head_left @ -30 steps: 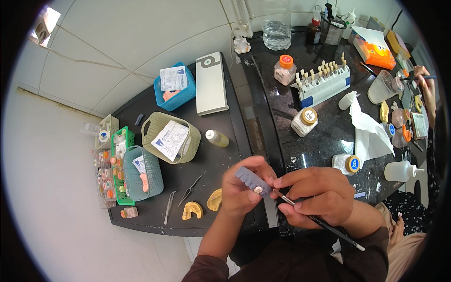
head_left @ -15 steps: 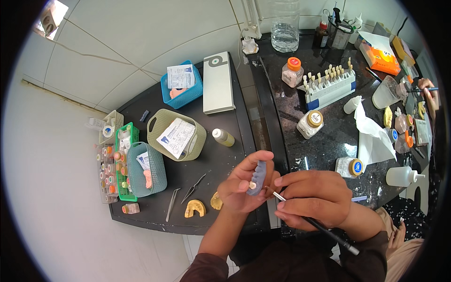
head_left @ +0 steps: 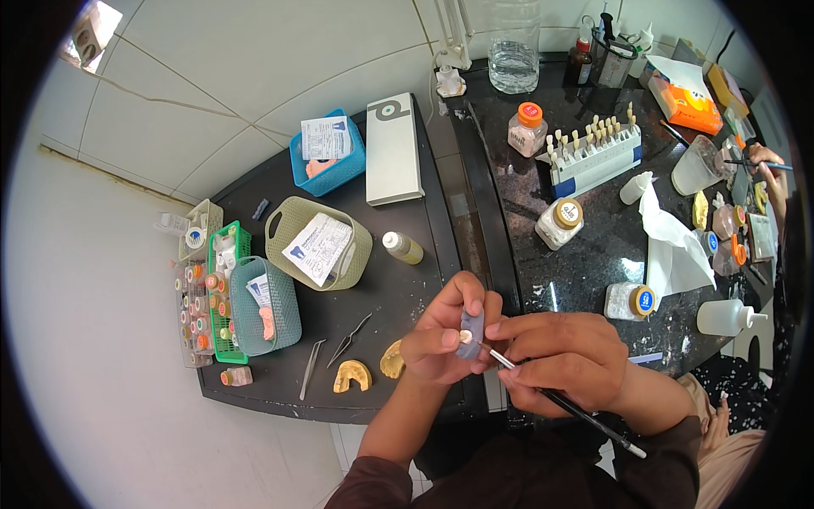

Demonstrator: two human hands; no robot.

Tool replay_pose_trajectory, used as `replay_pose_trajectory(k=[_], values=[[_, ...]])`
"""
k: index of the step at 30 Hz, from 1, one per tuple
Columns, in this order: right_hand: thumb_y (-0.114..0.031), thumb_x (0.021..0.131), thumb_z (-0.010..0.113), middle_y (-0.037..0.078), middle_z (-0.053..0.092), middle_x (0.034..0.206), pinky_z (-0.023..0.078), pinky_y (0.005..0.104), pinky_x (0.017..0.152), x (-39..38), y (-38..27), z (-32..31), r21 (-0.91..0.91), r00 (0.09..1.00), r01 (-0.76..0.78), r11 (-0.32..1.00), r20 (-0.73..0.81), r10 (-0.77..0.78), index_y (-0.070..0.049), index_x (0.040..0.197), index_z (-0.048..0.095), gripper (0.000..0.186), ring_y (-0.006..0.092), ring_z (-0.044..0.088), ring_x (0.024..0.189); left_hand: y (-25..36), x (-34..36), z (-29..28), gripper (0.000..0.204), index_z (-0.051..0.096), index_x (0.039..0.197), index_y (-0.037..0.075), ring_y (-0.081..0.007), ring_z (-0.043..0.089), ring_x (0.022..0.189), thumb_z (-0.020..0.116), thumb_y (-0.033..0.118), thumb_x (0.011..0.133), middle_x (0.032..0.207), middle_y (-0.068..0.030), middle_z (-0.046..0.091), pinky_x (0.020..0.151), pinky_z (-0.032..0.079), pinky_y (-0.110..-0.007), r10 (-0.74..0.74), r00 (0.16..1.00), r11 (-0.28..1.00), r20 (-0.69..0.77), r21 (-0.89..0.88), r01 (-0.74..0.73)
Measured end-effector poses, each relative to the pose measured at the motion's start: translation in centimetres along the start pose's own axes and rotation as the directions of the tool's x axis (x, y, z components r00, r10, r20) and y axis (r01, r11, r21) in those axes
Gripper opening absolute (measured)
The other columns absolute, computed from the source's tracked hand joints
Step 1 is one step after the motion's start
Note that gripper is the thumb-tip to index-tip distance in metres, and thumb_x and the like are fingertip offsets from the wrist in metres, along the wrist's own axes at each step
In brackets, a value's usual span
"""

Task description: The person applies a white substance to a dental mold using a small brush and a metal tool. They repeatedly shape and smooth the material on the mold, occasionally wiping the tools with a tissue. The person works on a single small object throughout the clip.

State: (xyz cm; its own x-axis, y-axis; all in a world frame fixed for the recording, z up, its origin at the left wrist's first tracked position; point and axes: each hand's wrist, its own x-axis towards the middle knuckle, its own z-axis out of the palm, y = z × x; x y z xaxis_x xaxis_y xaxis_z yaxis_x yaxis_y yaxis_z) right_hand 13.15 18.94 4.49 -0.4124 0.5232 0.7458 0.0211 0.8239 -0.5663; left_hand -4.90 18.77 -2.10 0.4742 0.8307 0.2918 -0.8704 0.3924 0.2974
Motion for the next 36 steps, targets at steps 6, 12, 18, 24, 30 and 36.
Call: replay_pose_trajectory(k=[6, 12, 18, 24, 30, 36], values=[[0.005, 0.073, 0.076, 0.009, 0.063, 0.081, 0.062, 0.0354, 0.065, -0.1, 0.0, 0.1, 0.003, 1.000, 0.001, 1.000, -0.004, -0.001, -0.004, 0.087, 0.059, 0.024, 0.0329, 0.074, 0.085, -0.2, -0.3, -0.1, 0.036, 0.046, 0.115, 0.004, -0.0169, 0.056, 0.072, 0.061, 0.016, 0.084, 0.094, -0.0116, 0.052, 0.056, 0.046, -0.025, 0.017, 1.000, 1.000, 0.000, 0.000, -0.017], [0.001, 0.070, 0.077, 0.009, 0.061, 0.080, 0.060, 0.0356, 0.065, -0.5, -0.4, 0.4, 0.034, 0.998, -0.042, 0.999, -0.036, 0.043, -0.002, 0.082, 0.062, 0.020, 0.0325, 0.072, 0.086, -0.3, -0.8, -0.5, 0.072, 0.035, 0.148, -0.001, -0.0185, 0.051, 0.077, 0.060, 0.018, 0.084, 0.092, -0.0108, 0.052, 0.063, 0.041, -0.027, 0.025, 1.000, 0.998, -0.002, 0.057, -0.025], [0.005, 0.072, 0.076, 0.007, 0.061, 0.079, 0.061, 0.0338, 0.061, -0.3, -0.1, 0.3, 0.019, 1.000, -0.002, 1.000, -0.003, 0.002, -0.005, 0.086, 0.059, 0.025, 0.0315, 0.074, 0.086, -0.4, -0.8, -1.0, 0.074, 0.035, 0.150, 0.000, -0.0187, 0.048, 0.077, 0.060, 0.018, 0.083, 0.091, -0.0110, 0.053, 0.065, 0.039, -0.028, 0.058, 0.997, 0.995, 0.058, 0.080, -0.062], [0.005, 0.073, 0.076, 0.007, 0.061, 0.080, 0.061, 0.0344, 0.062, -0.5, -0.3, 0.4, 0.045, 1.000, 0.022, 0.999, -0.010, -0.022, -0.006, 0.084, 0.058, 0.024, 0.0318, 0.074, 0.086, -0.7, -0.7, -1.5, 0.071, 0.039, 0.151, 0.009, -0.0210, 0.047, 0.075, 0.059, 0.018, 0.083, 0.090, -0.0121, 0.053, 0.064, 0.038, -0.029, 0.106, 0.976, 0.986, 0.188, 0.110, -0.129], [0.005, 0.073, 0.074, 0.006, 0.061, 0.081, 0.063, 0.0351, 0.067, -0.5, -0.8, 0.4, -0.019, 0.985, 0.171, 0.985, 0.011, -0.171, -0.008, 0.078, 0.054, 0.025, 0.0315, 0.074, 0.088, -0.8, -0.2, -1.7, 0.065, 0.045, 0.149, 0.019, -0.0223, 0.049, 0.074, 0.058, 0.016, 0.086, 0.091, -0.0123, 0.056, 0.069, 0.040, -0.035, 0.076, 0.918, 0.989, 0.390, 0.086, -0.118], [0.002, 0.077, 0.072, 0.006, 0.061, 0.078, 0.063, 0.0365, 0.075, -0.6, -1.0, 0.3, -0.062, 0.970, 0.238, 0.969, 0.061, -0.235, -0.008, 0.073, 0.051, 0.024, 0.0314, 0.073, 0.092, -1.0, 0.0, -1.3, 0.062, 0.052, 0.144, 0.022, -0.0251, 0.053, 0.079, 0.062, 0.012, 0.084, 0.092, -0.0127, 0.059, 0.075, 0.043, -0.036, 0.088, 0.922, 0.994, 0.376, 0.029, -0.107]])
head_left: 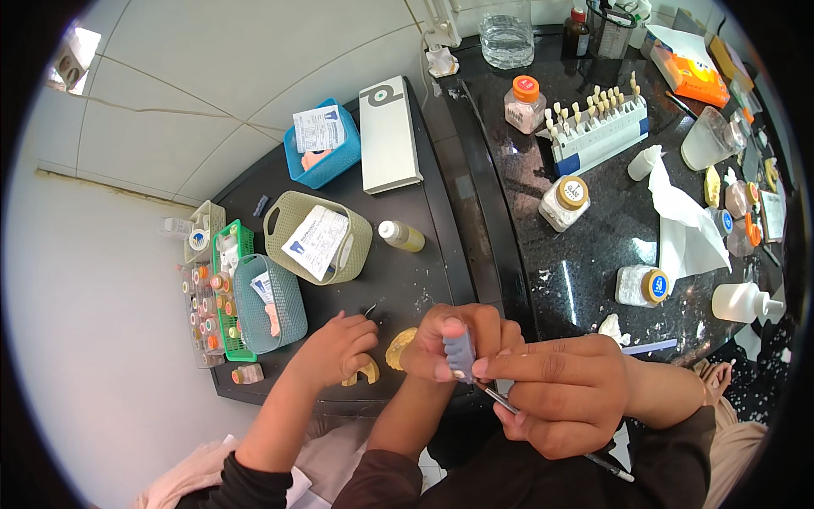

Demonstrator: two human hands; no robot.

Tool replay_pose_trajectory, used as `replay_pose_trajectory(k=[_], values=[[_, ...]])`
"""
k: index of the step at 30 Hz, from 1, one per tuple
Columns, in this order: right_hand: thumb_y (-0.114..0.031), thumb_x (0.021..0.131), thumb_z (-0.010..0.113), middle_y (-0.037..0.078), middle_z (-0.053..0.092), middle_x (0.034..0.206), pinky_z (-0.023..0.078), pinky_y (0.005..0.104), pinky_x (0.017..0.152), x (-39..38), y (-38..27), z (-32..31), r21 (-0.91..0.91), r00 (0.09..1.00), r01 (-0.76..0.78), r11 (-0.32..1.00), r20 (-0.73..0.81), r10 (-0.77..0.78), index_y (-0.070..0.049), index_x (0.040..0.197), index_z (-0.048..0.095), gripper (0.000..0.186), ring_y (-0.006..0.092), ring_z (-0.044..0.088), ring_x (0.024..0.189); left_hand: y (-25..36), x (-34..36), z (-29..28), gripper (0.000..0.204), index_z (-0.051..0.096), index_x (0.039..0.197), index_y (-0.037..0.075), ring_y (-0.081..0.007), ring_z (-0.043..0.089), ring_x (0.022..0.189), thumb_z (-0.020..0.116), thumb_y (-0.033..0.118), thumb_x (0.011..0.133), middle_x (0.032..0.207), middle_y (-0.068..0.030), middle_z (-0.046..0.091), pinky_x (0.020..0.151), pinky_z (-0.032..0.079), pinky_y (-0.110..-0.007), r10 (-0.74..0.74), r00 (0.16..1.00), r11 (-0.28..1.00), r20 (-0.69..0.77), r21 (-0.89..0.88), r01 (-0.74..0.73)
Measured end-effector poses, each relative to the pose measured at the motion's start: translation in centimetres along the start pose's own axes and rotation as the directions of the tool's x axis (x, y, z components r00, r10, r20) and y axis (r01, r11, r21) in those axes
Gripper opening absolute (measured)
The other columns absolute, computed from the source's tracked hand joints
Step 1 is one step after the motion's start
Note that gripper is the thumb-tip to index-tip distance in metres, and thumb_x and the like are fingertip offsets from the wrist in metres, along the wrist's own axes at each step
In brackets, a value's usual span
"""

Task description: The person applies a white substance to a dental mold using a small brush and a metal tool. They repeatedly shape and smooth the material on the mold, occasionally wiping the tools with a tissue. The person works on a single small object throughout the clip.

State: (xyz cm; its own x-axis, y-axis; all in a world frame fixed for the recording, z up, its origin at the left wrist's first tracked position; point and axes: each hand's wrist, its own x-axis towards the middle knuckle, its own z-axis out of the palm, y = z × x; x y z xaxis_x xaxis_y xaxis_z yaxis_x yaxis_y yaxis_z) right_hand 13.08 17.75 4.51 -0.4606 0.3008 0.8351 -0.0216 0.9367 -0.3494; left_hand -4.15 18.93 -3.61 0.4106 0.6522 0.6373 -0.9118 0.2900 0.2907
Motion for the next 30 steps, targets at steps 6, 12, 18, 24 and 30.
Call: replay_pose_trajectory(k=[6, 12, 18, 24, 30], values=[[0.003, 0.075, 0.073, 0.005, 0.060, 0.075, 0.063, 0.0356, 0.070, 0.2, -0.1, 0.1, -0.031, 0.999, -0.041, 0.999, -0.026, 0.040, -0.009, 0.072, 0.046, 0.030, 0.0327, 0.073, 0.091, 0.0, -0.1, 0.3, 0.059, 0.057, 0.138, 0.027, -0.0242, 0.051, 0.079, 0.064, 0.008, 0.083, 0.095, -0.0117, 0.054, 0.071, 0.043, -0.035, 0.029, 0.997, 0.997, -0.072, 0.071, -0.024], [0.005, 0.072, 0.076, 0.006, 0.060, 0.075, 0.062, 0.0338, 0.063, 0.1, 0.2, 0.2, -0.041, 0.995, -0.067, 0.997, -0.072, 0.064, -0.009, 0.072, 0.045, 0.034, 0.0337, 0.073, 0.090, -0.4, 0.0, 0.4, 0.054, 0.061, 0.131, 0.030, -0.0235, 0.050, 0.081, 0.066, 0.005, 0.083, 0.095, -0.0106, 0.052, 0.068, 0.042, -0.032, 0.071, 0.990, 0.992, -0.122, 0.117, -0.056], [0.004, 0.072, 0.077, 0.006, 0.061, 0.076, 0.062, 0.0340, 0.064, 0.3, 0.2, 0.1, -0.057, 0.996, -0.070, 0.996, -0.065, 0.066, -0.009, 0.074, 0.046, 0.034, 0.0328, 0.073, 0.090, -0.2, 0.3, 0.5, 0.052, 0.062, 0.129, 0.029, -0.0232, 0.050, 0.081, 0.067, 0.005, 0.083, 0.095, -0.0105, 0.053, 0.069, 0.042, -0.033, 0.061, 0.990, 0.990, -0.128, 0.131, -0.044], [0.003, 0.072, 0.078, 0.006, 0.061, 0.077, 0.063, 0.0351, 0.065, 0.3, 0.2, 0.4, -0.078, 0.996, -0.067, 0.995, -0.058, 0.063, -0.008, 0.075, 0.048, 0.032, 0.0325, 0.073, 0.090, 0.0, 0.1, 0.7, 0.051, 0.062, 0.128, 0.027, -0.0239, 0.051, 0.082, 0.069, 0.005, 0.083, 0.095, -0.0110, 0.054, 0.069, 0.043, -0.033, 0.067, 0.986, 0.989, -0.154, 0.141, -0.045], [0.003, 0.072, 0.078, 0.008, 0.062, 0.078, 0.063, 0.0364, 0.065, 0.4, 0.1, -0.3, -0.061, 0.996, -0.062, 0.996, -0.074, 0.057, -0.005, 0.081, 0.056, 0.026, 0.0329, 0.073, 0.087, -0.6, 0.2, 1.1, 0.050, 0.062, 0.127, 0.024, -0.0242, 0.053, 0.082, 0.071, 0.006, 0.081, 0.091, -0.0122, 0.055, 0.067, 0.045, -0.034, 0.085, 0.972, 0.988, -0.218, 0.148, -0.053]])
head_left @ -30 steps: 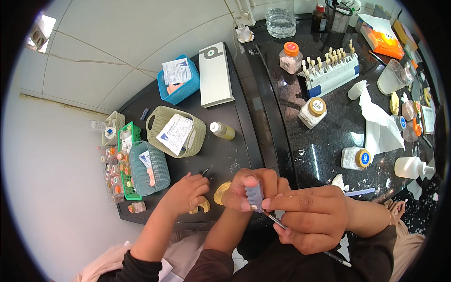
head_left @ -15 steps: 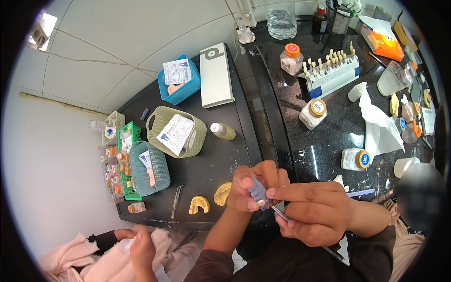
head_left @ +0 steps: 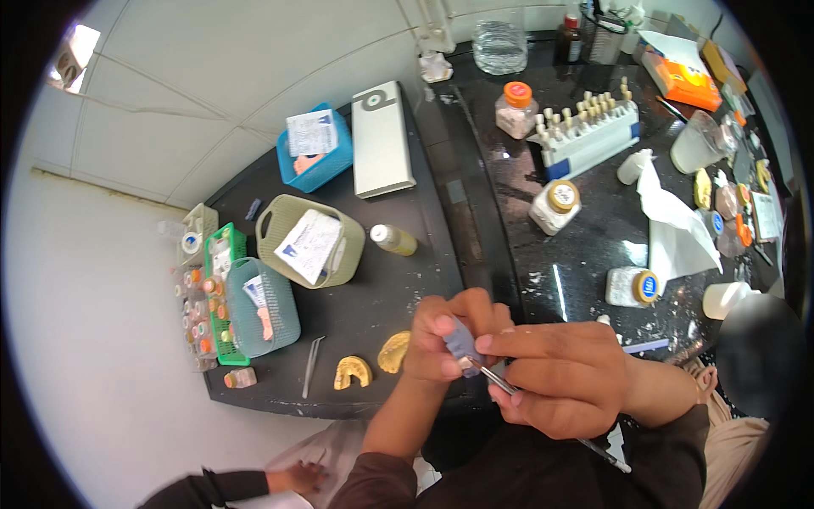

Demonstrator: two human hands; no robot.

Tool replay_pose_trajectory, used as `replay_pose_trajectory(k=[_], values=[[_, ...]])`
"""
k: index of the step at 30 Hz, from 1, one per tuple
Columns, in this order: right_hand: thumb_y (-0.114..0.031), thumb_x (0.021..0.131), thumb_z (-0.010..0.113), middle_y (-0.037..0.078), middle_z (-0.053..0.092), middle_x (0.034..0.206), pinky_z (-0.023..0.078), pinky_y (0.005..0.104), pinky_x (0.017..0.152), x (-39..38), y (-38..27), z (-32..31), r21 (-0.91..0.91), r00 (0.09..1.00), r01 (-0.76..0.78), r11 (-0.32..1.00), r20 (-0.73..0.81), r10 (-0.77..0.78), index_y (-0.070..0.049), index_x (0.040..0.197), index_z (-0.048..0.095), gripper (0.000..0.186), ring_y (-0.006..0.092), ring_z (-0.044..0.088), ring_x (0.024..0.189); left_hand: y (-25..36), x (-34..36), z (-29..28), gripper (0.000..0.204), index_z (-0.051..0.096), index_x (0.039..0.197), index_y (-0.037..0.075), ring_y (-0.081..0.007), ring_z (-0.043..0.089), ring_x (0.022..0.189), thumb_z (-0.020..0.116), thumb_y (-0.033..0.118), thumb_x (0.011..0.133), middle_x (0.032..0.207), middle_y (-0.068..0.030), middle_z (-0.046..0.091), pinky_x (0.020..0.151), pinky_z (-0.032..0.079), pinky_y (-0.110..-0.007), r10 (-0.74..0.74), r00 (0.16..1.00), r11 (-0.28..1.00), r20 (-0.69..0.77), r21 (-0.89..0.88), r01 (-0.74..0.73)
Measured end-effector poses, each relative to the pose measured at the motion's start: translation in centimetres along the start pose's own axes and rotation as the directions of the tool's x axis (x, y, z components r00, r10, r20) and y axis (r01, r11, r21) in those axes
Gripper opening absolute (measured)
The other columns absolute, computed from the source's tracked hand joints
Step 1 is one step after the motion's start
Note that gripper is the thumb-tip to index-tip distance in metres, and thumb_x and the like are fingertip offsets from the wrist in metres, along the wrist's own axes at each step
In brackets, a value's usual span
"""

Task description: The person applies a white substance to a dental mold using a small brush and a metal tool. They repeatedly shape and smooth the material on the mold, occasionally wiping the tools with a tissue. The person works on a single small object throughout the clip.

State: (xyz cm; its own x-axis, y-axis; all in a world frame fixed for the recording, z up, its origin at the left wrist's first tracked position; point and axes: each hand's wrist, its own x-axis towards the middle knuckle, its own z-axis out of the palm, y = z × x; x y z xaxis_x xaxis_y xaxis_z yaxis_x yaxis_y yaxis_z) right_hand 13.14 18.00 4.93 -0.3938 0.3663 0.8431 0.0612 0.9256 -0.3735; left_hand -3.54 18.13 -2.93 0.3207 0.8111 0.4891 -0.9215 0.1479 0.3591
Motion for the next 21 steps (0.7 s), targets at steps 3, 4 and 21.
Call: replay_pose_trajectory(k=[3, 4, 21], values=[[0.004, 0.073, 0.080, 0.012, 0.064, 0.086, 0.060, 0.0339, 0.061, 0.3, 0.3, -1.7, 0.030, 1.000, -0.029, 0.999, -0.008, 0.029, 0.000, 0.093, 0.067, 0.025, 0.0327, 0.072, 0.080, 0.2, -0.1, 0.4, 0.051, 0.060, 0.127, 0.023, -0.0235, 0.054, 0.076, 0.072, 0.006, 0.080, 0.088, -0.0131, 0.057, 0.065, 0.046, -0.035, -0.011, 0.997, 1.000, -0.074, 0.003, 0.011], [0.003, 0.073, 0.081, 0.013, 0.064, 0.089, 0.060, 0.0329, 0.060, 0.8, 0.0, -2.7, -0.006, 0.999, -0.052, 0.999, -0.009, 0.052, 0.000, 0.093, 0.067, 0.025, 0.0317, 0.072, 0.080, 0.1, 0.0, 0.3, 0.051, 0.060, 0.128, 0.022, -0.0232, 0.054, 0.074, 0.072, 0.006, 0.080, 0.088, -0.0134, 0.057, 0.064, 0.046, -0.035, -0.012, 0.998, 0.999, -0.068, 0.032, 0.015], [0.004, 0.075, 0.079, 0.014, 0.071, 0.083, 0.056, 0.0281, 0.065, -13.0, -9.1, -4.2, 0.096, 0.495, -0.843, 0.530, -0.249, 0.832, -0.001, 0.085, 0.065, 0.019, 0.0194, 0.071, 0.075, -2.1, 0.0, 1.0, 0.041, 0.053, 0.114, 0.002, -0.0255, 0.067, 0.076, 0.077, 0.009, 0.080, 0.089, -0.0202, 0.067, 0.066, 0.055, -0.035, -0.287, 0.943, 0.845, -0.168, 0.420, 0.332]])
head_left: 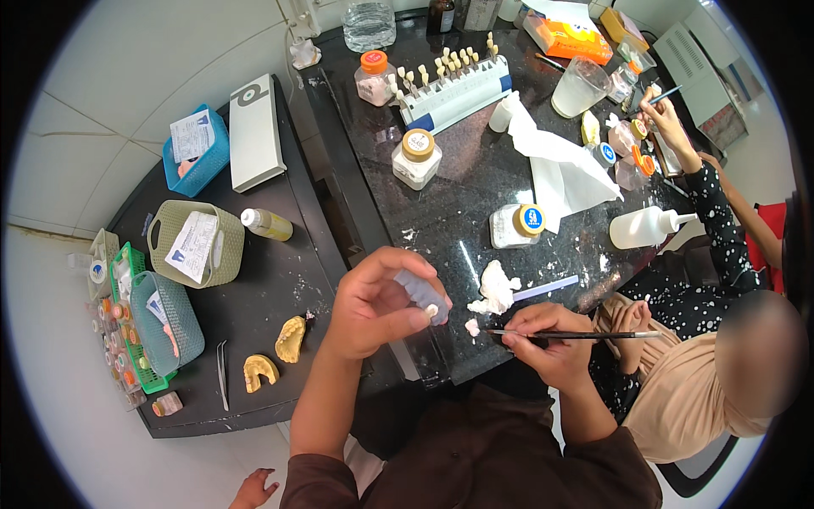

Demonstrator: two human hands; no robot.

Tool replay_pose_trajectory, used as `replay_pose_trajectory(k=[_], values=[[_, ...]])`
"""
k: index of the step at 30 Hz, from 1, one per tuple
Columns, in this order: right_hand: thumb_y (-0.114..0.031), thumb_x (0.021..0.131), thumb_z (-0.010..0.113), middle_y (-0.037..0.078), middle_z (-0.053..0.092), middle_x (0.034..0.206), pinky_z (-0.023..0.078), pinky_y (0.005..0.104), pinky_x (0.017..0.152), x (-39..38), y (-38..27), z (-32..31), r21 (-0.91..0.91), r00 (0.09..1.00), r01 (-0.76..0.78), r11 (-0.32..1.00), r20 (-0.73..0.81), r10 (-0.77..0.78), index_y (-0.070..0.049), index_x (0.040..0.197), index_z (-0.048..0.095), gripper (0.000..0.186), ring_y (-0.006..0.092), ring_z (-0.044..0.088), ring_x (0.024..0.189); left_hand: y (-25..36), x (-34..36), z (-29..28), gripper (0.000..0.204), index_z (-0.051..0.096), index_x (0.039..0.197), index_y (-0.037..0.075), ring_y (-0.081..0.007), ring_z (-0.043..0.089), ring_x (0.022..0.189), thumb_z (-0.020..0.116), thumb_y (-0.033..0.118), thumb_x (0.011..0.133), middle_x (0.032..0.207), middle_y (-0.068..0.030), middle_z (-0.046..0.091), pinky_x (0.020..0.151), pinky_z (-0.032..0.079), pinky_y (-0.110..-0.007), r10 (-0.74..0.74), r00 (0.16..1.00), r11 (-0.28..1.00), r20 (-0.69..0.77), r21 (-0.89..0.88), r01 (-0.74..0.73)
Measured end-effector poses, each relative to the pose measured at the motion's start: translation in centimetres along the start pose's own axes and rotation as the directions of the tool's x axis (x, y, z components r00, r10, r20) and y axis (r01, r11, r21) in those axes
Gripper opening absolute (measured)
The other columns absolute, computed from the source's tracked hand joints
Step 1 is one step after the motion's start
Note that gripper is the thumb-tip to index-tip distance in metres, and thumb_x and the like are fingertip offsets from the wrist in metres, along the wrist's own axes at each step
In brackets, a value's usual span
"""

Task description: The person applies a white substance to a dental mold using a small brush and a metal tool. They repeatedly shape and smooth the material on the mold, occasionally wiping the tools with a tissue. The person works on a single small object throughout the clip.

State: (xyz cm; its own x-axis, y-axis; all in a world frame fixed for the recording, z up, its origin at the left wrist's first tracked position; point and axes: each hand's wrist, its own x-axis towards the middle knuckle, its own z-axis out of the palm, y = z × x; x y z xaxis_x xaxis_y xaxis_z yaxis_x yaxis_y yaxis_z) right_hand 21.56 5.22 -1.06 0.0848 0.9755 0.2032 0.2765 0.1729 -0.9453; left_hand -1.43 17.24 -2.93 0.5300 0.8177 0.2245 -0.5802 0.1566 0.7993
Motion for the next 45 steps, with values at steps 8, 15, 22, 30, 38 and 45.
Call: replay_pose_trajectory(k=[8, 15, 22, 30, 38, 45], values=[[0.005, 0.076, 0.079, 0.014, 0.072, 0.085, 0.056, 0.0277, 0.066, 0.3, 0.1, 0.1, -0.026, 1.000, -0.001, 1.000, 0.028, 0.002, 0.000, 0.084, 0.065, 0.017, 0.0189, 0.071, 0.076, -0.1, 0.1, -0.5, 0.039, 0.056, 0.116, 0.001, -0.0219, 0.066, 0.096, 0.068, -0.010, 0.081, 0.101, -0.0137, 0.065, 0.083, 0.052, -0.035, -0.050, 0.997, 0.995, 0.061, -0.086, 0.055], [0.005, 0.075, 0.079, 0.013, 0.072, 0.085, 0.056, 0.0271, 0.065, 0.6, -0.1, 0.3, -0.049, 0.999, 0.019, 0.999, 0.034, -0.017, -0.001, 0.084, 0.066, 0.018, 0.0183, 0.071, 0.074, -0.1, 0.3, 0.3, 0.038, 0.054, 0.110, 0.003, -0.0236, 0.068, 0.080, 0.076, 0.004, 0.080, 0.094, -0.0195, 0.067, 0.072, 0.056, -0.034, -0.048, 0.998, 0.999, -0.052, -0.007, 0.048], [0.007, 0.074, 0.079, 0.014, 0.071, 0.082, 0.055, 0.0277, 0.065, 0.7, -0.3, 0.6, -0.068, 1.000, 0.013, 0.998, 0.027, -0.011, 0.000, 0.082, 0.065, 0.017, 0.0182, 0.070, 0.073, -0.1, 0.0, -0.4, 0.038, 0.056, 0.116, 0.001, -0.0213, 0.066, 0.100, 0.069, -0.010, 0.081, 0.105, -0.0114, 0.064, 0.086, 0.052, -0.036, -0.062, 0.997, 0.994, 0.055, -0.083, 0.066], [0.006, 0.072, 0.081, 0.015, 0.071, 0.081, 0.055, 0.0285, 0.064, 0.6, -0.3, 0.5, 0.039, 0.998, -0.061, 0.997, 0.008, 0.061, 0.000, 0.081, 0.065, 0.019, 0.0197, 0.070, 0.073, -0.3, 0.1, -0.1, 0.038, 0.057, 0.112, 0.002, -0.0214, 0.066, 0.100, 0.071, -0.011, 0.079, 0.104, -0.0119, 0.065, 0.086, 0.052, -0.036, -0.036, 0.998, 0.998, 0.047, -0.056, 0.039], [0.008, 0.069, 0.082, 0.010, 0.065, 0.073, 0.054, 0.0313, 0.059, 2.6, -1.7, -0.1, 0.229, 0.967, 0.251, 0.941, -0.010, -0.255, -0.003, 0.082, 0.063, 0.026, 0.0241, 0.069, 0.068, -0.6, 0.3, 0.9, 0.038, 0.057, 0.108, 0.002, -0.0269, 0.068, 0.101, 0.074, -0.013, 0.077, 0.104, -0.0172, 0.068, 0.085, 0.056, -0.040, 0.220, 0.974, 0.950, 0.047, 0.218, -0.225], [0.008, 0.070, 0.080, 0.008, 0.063, 0.075, 0.059, 0.0374, 0.065, 5.5, -2.0, 1.7, 0.225, 0.915, 0.393, 0.891, -0.003, -0.403, -0.008, 0.085, 0.057, 0.031, 0.0357, 0.073, 0.087, -1.0, 0.4, 1.0, 0.041, 0.054, 0.106, 0.003, -0.0375, 0.071, 0.097, 0.075, -0.013, 0.073, 0.099, -0.0217, 0.069, 0.084, 0.059, -0.045, 0.277, 0.958, 0.889, 0.079, 0.357, -0.287]])
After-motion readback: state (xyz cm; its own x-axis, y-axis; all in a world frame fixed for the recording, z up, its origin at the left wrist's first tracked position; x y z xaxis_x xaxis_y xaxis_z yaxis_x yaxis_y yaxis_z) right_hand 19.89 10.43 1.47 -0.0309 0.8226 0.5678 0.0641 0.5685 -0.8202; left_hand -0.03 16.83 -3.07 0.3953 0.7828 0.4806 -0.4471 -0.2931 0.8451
